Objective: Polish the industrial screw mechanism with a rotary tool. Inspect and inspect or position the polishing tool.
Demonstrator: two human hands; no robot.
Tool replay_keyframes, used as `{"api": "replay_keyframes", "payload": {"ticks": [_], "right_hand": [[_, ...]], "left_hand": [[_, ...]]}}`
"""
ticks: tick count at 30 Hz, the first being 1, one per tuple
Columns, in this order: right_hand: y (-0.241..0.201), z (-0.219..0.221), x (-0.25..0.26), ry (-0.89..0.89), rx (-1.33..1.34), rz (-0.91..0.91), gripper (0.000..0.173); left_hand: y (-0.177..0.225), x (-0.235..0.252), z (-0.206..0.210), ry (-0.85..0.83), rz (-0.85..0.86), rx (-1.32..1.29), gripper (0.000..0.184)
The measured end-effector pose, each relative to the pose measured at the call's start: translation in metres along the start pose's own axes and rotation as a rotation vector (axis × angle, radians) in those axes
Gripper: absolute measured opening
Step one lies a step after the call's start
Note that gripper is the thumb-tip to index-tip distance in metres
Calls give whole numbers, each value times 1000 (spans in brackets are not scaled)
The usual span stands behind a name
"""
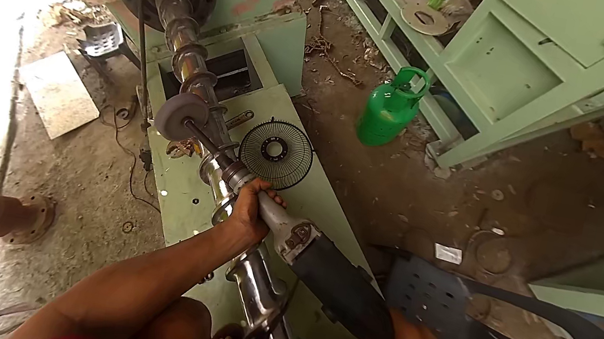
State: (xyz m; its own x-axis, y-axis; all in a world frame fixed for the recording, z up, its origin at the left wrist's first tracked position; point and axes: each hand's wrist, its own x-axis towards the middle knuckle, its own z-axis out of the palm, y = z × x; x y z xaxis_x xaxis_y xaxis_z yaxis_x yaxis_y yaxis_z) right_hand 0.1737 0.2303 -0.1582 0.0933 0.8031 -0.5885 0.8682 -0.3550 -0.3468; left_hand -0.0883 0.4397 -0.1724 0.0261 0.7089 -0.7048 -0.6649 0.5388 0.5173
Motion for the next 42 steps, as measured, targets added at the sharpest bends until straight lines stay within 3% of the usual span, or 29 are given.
{"api": "replay_keyframes", "payload": {"ticks": [10,22,42], "right_hand": [[15,11,21,21,88,-4,43],[36,27,52,-22,261,-15,41],[23,20,30,23,138,-46,46]], "left_hand": [[-8,22,18,-15,21,99,6],[-22,55,40,122,-24,242,11],[-9,30,20,42,-18,133,7]]}}
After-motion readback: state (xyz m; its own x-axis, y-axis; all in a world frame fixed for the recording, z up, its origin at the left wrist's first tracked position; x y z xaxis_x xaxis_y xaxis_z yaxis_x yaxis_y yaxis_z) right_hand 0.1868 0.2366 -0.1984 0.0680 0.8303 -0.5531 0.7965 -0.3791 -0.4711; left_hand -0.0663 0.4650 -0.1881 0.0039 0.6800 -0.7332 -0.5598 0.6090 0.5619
